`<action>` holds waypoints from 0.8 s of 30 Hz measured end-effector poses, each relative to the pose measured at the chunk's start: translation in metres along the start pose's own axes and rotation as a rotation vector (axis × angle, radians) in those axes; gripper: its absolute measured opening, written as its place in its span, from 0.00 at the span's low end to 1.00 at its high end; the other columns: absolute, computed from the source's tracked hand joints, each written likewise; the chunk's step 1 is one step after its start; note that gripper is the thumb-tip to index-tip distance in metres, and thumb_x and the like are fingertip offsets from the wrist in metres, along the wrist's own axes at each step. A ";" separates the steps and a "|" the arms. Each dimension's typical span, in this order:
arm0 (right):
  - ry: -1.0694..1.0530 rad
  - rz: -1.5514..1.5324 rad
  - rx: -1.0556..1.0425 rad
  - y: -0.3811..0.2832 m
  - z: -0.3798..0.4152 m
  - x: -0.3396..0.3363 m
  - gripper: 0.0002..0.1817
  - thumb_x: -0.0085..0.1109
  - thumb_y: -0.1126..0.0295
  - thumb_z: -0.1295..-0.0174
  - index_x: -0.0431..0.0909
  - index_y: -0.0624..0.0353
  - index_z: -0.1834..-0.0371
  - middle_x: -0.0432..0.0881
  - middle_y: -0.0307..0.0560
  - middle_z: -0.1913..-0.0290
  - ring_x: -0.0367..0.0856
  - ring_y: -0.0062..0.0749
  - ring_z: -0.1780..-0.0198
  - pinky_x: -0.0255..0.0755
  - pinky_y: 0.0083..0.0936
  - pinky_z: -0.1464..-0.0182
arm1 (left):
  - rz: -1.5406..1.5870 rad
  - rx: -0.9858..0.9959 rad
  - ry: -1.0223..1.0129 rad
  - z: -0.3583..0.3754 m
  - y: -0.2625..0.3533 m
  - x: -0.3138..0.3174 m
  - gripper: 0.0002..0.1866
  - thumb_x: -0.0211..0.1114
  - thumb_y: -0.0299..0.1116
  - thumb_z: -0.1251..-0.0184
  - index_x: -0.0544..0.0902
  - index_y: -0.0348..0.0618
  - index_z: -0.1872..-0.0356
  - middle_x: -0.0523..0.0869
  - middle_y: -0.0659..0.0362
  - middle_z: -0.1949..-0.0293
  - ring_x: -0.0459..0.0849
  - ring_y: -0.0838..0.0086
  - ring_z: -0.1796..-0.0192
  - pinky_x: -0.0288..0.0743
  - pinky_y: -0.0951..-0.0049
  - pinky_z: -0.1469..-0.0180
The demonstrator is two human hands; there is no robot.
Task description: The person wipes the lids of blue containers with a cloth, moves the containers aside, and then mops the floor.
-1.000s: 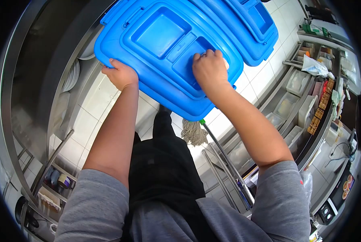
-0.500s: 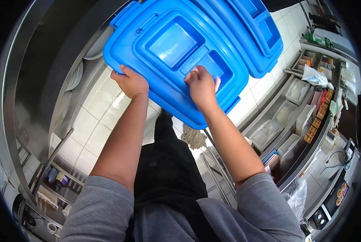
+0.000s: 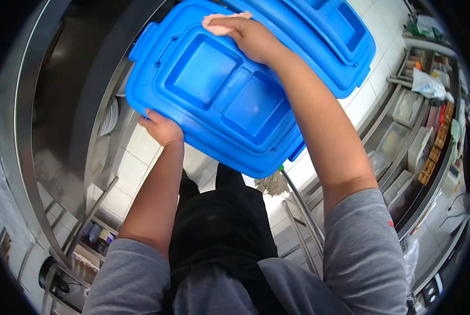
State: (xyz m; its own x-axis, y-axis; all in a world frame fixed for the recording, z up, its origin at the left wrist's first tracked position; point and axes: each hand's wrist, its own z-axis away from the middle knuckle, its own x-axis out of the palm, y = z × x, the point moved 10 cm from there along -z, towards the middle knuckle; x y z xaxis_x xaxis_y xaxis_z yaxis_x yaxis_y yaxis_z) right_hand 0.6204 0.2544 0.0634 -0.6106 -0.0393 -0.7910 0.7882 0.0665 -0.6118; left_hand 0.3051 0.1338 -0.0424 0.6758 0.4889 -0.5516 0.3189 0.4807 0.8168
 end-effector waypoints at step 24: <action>0.755 -0.873 1.125 0.036 0.438 0.034 0.13 0.39 0.70 0.29 0.74 0.63 0.53 0.79 0.46 0.62 0.80 0.27 0.61 0.74 0.22 0.58 | -0.085 0.114 -0.252 -0.060 -0.034 -0.027 0.32 0.43 0.52 0.24 0.66 0.27 0.38 0.72 0.37 0.42 0.74 0.51 0.41 0.67 0.59 0.36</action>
State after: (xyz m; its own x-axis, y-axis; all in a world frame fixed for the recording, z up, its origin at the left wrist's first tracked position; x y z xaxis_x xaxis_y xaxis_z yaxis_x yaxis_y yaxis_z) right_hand 0.6615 -0.1809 0.0103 -0.5089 0.8273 -0.2379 -0.3569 -0.4543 -0.8163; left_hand 0.2364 0.1479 -0.0654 0.7828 0.2472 -0.5711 0.4446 0.4200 0.7912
